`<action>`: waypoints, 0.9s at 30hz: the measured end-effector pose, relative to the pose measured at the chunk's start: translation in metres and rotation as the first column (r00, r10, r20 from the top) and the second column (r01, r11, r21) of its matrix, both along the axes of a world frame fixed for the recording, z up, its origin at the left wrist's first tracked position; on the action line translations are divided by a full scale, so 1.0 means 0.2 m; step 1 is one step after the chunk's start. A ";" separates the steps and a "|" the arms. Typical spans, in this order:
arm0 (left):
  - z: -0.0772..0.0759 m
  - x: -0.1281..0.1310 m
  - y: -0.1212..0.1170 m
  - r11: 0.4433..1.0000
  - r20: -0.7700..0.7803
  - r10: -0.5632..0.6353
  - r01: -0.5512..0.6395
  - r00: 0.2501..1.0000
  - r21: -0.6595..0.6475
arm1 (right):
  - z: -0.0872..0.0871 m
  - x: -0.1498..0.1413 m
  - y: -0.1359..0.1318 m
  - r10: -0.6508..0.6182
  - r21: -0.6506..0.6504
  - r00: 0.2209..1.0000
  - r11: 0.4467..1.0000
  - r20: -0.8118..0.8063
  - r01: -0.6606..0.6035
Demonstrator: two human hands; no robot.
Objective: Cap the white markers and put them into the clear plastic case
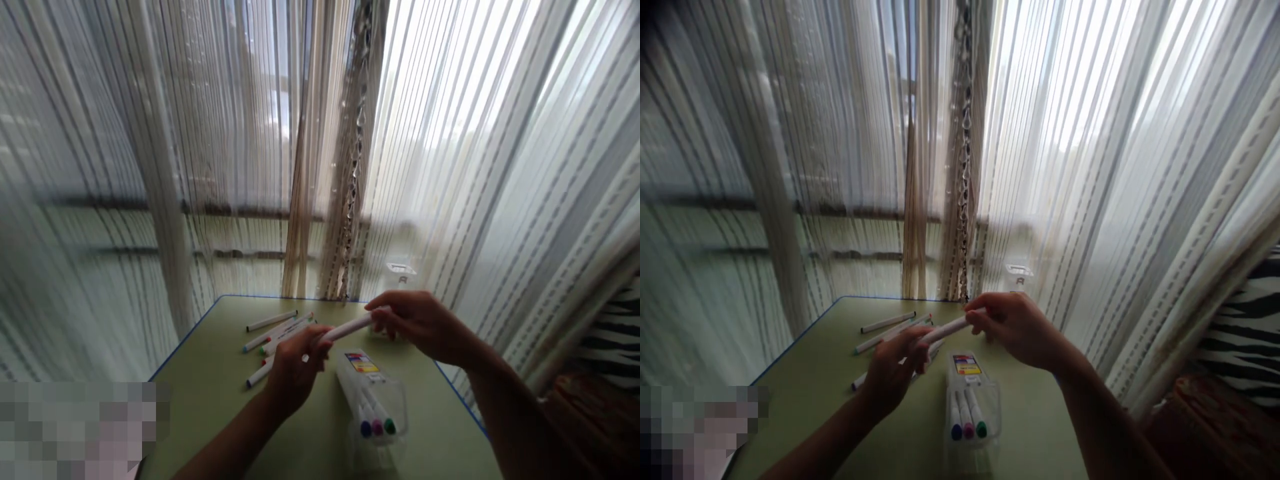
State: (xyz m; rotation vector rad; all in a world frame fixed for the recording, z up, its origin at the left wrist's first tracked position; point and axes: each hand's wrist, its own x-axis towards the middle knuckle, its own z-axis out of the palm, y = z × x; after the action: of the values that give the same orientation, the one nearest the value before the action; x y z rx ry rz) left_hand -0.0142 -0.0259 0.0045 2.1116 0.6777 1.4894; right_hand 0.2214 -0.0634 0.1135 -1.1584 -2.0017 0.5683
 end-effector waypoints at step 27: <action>0.11 0.09 -0.18 0.970 -0.165 -0.164 0.189 0.973 0.150 | -0.26 0.12 -0.57 -0.088 0.465 0.993 0.878 -0.074 0.113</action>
State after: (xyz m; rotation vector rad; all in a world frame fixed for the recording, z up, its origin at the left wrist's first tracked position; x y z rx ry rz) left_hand 0.0036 -0.0614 0.0271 2.3610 0.4162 1.3389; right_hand 0.2459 -0.1767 0.0622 -0.9264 -1.8786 0.0448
